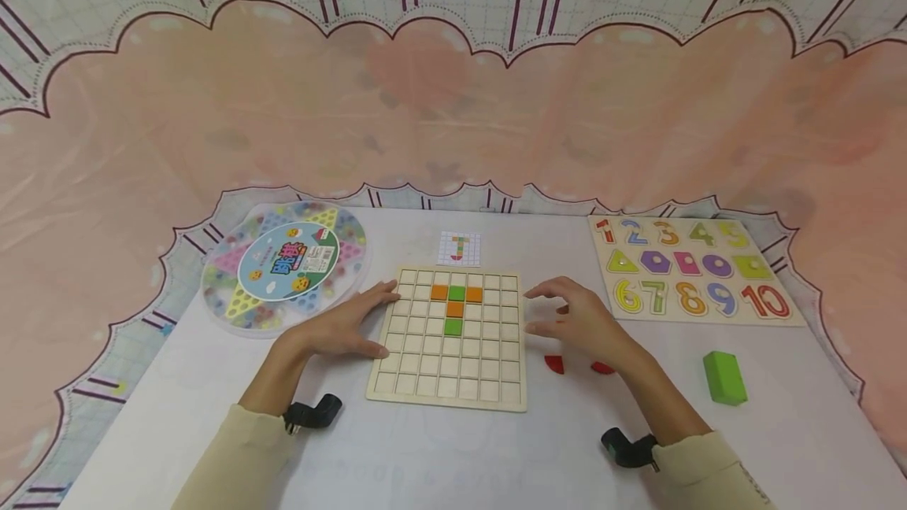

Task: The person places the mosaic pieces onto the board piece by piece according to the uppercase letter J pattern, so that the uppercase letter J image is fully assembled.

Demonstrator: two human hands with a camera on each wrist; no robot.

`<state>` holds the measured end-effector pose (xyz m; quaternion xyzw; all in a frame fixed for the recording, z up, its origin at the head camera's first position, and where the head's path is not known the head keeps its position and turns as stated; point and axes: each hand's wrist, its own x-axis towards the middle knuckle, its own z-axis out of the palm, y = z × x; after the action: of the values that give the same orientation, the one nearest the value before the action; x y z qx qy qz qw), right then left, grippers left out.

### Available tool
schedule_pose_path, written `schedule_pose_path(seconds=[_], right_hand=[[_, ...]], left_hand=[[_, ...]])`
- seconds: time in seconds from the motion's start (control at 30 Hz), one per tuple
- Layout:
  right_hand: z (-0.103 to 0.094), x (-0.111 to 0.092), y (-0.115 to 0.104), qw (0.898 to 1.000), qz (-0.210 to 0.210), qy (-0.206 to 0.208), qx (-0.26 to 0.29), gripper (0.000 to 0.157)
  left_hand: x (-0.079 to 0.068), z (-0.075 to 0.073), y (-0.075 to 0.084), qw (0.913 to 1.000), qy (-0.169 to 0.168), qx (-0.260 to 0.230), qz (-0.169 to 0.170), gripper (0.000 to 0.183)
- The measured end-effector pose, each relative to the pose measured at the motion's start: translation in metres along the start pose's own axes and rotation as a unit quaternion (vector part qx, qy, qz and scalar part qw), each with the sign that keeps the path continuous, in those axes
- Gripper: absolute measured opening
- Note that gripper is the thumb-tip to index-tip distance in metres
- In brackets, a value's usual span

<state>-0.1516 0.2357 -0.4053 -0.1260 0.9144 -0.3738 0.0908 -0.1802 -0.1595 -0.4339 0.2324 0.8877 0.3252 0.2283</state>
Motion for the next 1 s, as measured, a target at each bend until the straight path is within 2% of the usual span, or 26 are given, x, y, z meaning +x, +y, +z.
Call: schedule_pose_path(seconds=[0.2, 0.4, 0.67, 1.0], right_hand=[[-0.009, -0.017, 0.021, 0.999, 0.032, 0.004, 0.009, 0.052], [-0.009, -0.021, 0.037, 0.999, 0.044, -0.014, 0.001, 0.052], [-0.005, -0.015, 0.049, 0.999, 0.009, -0.031, -0.04, 0.052], [-0.007, -0.01, 0.052, 0.999, 0.013, -0.03, -0.033, 0.045]], left_hand=[[-0.001, 0.0, -0.001, 1.0, 0.001, 0.001, 0.001, 0.086], [-0.004, -0.001, -0.002, 1.0, 0.003, -0.007, -0.003, 0.086], [-0.004, 0.0, -0.002, 0.9999, 0.006, -0.015, -0.003, 0.086], [-0.001, 0.001, -0.003, 0.9999, 0.009, -0.011, 0.001, 0.086]])
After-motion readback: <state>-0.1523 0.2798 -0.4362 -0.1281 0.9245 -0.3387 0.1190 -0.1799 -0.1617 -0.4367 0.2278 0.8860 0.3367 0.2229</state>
